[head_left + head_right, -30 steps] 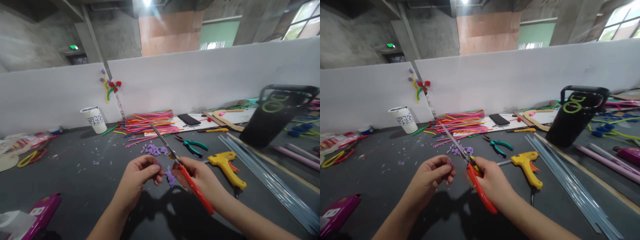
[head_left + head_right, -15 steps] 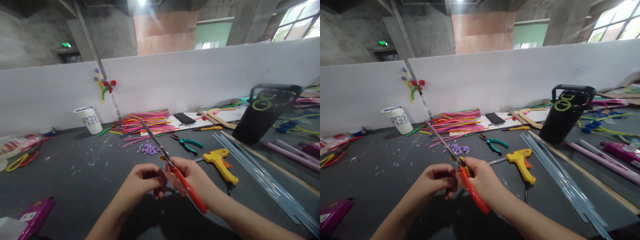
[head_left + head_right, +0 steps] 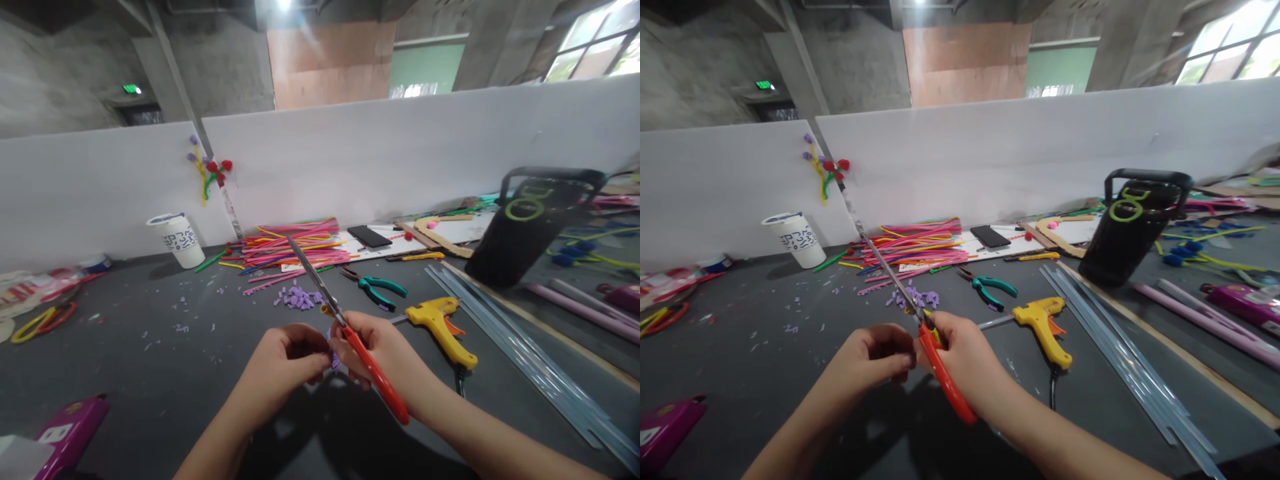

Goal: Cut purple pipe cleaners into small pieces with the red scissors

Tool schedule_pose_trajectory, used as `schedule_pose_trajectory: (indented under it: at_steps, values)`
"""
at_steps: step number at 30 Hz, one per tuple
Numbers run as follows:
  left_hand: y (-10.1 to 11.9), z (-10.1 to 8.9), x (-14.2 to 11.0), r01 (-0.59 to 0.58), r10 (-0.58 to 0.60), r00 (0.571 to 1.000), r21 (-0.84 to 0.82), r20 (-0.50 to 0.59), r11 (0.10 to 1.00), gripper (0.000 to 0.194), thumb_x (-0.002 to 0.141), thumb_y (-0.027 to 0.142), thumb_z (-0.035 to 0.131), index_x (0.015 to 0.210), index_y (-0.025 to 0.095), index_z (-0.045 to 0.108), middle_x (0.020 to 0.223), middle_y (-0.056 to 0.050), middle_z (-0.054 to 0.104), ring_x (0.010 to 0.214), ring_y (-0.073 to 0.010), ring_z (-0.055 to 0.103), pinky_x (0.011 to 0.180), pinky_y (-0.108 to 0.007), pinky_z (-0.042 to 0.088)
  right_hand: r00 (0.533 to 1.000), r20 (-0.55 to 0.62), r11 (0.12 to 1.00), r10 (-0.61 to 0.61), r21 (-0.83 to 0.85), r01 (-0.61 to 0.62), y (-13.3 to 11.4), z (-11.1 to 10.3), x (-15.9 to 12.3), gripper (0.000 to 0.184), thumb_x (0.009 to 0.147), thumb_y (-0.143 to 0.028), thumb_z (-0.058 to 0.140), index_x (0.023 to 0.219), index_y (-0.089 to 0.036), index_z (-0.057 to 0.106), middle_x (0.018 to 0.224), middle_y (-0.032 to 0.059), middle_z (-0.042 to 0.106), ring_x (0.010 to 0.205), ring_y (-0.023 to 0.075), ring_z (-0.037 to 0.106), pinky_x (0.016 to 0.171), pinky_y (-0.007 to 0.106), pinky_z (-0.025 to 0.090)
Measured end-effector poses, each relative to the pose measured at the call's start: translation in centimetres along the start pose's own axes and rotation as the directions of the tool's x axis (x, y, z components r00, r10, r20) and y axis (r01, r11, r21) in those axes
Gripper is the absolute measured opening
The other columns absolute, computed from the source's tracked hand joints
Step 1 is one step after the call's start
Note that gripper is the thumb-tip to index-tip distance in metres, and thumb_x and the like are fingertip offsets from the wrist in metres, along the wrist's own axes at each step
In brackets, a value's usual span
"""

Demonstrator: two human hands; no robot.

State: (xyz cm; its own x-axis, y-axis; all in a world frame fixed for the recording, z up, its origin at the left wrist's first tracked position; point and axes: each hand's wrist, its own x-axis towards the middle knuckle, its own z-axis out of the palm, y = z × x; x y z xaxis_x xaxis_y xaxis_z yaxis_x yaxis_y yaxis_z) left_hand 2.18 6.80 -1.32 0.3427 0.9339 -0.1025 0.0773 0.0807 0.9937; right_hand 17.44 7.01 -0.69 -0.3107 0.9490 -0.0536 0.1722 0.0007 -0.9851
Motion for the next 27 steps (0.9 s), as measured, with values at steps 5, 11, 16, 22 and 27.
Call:
schedule_pose_trajectory:
  at_steps: [5,11,16,22,27]
  values:
    - [0.2,0.1,-0.1,-0.012,0.010,0.998,-0.044,-0.062,0.999,0.001,0.062,0.013,0.060,0.063,0.013,0.060,0.052,0.001,0.054,0.047,-0.0094,0.047,0.048,-0.022,0.037,0.997,0.001,0.989,-0.073,-0.129,0.073,0.3,-0.4,-0.2,0.012,0.070,-0.027,0.051,0.066,-0.018,0.044,0.050,-0.0076,0.041,0.042,0.0066,0.038,0.041,0.018,0.031]
    - [0.8,-0.7,-0.1,-0.183,0.078,0.952,-0.343,-0.298,0.921,0.005,0.062,0.014,0.064,0.063,0.015,0.059,0.053,0.002,0.056,0.048,-0.0072,0.048,0.048,-0.018,0.037,0.957,-0.004,0.707,-0.292,-0.674,0.213,0.5,-1.1,-1.1,0.023,0.070,-0.040,0.055,0.072,-0.020,0.043,0.058,-0.0044,0.050,0.050,0.0105,0.042,0.047,0.020,0.029]
    - [0.6,-1.3,-0.2,-0.269,0.089,0.923,-0.461,-0.375,0.846,0.009,0.061,0.010,0.064,0.068,0.015,0.062,0.059,0.003,0.056,0.050,-0.0056,0.049,0.048,-0.016,0.039,0.942,0.065,0.446,-0.328,-0.868,0.216,1.9,-1.1,-0.8,0.026,0.078,-0.045,0.042,0.076,-0.019,0.047,0.062,0.0010,0.057,0.053,0.0153,0.050,0.048,0.023,0.027]
    - [0.6,-1.4,-0.2,-0.312,0.110,0.908,-0.478,-0.404,0.821,0.008,0.063,0.010,0.064,0.069,0.016,0.064,0.059,0.002,0.058,0.051,-0.0057,0.050,0.050,-0.016,0.040,0.933,0.112,0.309,-0.342,-0.924,0.225,2.4,-1.3,-0.5,0.032,0.082,-0.045,0.035,0.077,-0.018,0.050,0.063,0.0045,0.060,0.054,0.0180,0.055,0.048,0.025,0.027]
    - [0.6,-1.4,-0.2,-0.320,0.121,0.912,-0.495,-0.393,0.808,0.009,0.063,0.011,0.065,0.069,0.017,0.066,0.057,0.003,0.058,0.050,-0.0053,0.050,0.049,-0.016,0.040,0.919,0.136,0.278,-0.369,-0.928,0.249,2.4,-1.5,-0.5,0.030,0.082,-0.041,0.035,0.079,-0.017,0.051,0.062,0.0047,0.061,0.055,0.0183,0.056,0.049,0.025,0.028]
